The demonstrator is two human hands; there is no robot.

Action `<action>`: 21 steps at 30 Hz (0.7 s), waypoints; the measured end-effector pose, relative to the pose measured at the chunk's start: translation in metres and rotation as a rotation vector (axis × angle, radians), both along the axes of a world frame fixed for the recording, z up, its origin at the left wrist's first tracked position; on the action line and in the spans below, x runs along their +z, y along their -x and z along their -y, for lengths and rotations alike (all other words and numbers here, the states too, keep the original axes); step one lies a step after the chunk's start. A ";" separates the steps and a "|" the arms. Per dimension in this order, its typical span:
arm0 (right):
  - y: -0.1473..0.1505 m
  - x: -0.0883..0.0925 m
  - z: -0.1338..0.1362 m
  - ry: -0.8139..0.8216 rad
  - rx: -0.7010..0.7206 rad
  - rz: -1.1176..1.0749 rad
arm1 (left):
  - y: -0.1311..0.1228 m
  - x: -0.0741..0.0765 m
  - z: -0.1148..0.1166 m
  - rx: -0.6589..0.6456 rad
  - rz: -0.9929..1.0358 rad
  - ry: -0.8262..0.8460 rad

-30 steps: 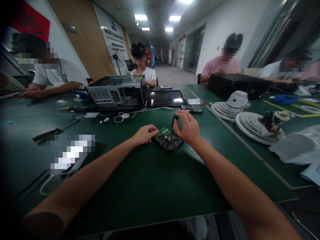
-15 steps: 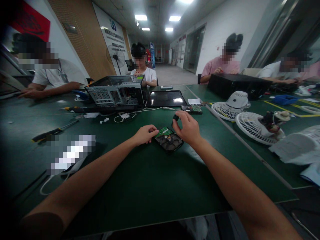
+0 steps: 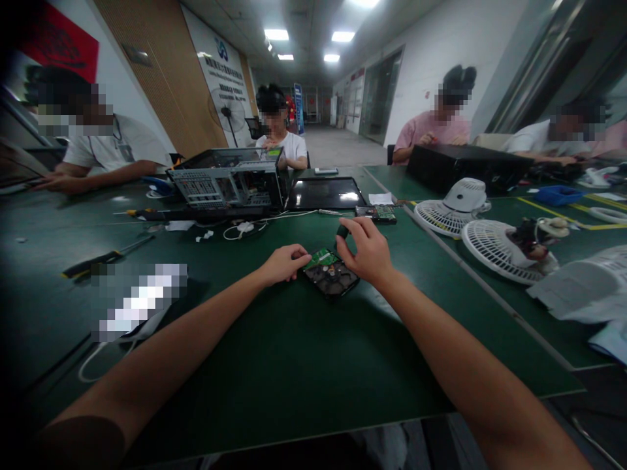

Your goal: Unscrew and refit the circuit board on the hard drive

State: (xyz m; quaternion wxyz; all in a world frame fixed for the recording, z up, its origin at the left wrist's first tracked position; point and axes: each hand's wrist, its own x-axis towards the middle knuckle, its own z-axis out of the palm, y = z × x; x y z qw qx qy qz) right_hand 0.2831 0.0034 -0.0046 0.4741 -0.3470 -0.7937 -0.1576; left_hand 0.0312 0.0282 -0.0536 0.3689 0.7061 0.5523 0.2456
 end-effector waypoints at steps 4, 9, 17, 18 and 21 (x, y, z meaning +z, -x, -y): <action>0.001 0.001 0.001 0.008 0.006 -0.001 | 0.000 0.000 0.000 0.003 0.000 0.004; 0.000 -0.002 -0.003 -0.004 -0.017 -0.030 | 0.001 -0.002 -0.001 -0.013 0.015 -0.013; 0.000 -0.001 -0.002 0.048 0.017 -0.041 | 0.001 -0.003 -0.001 -0.004 0.008 -0.013; 0.000 -0.001 -0.002 0.058 0.029 -0.040 | 0.001 -0.003 -0.001 -0.006 0.012 -0.015; 0.001 -0.003 -0.005 0.065 0.046 -0.060 | 0.002 -0.003 -0.002 -0.008 0.014 -0.016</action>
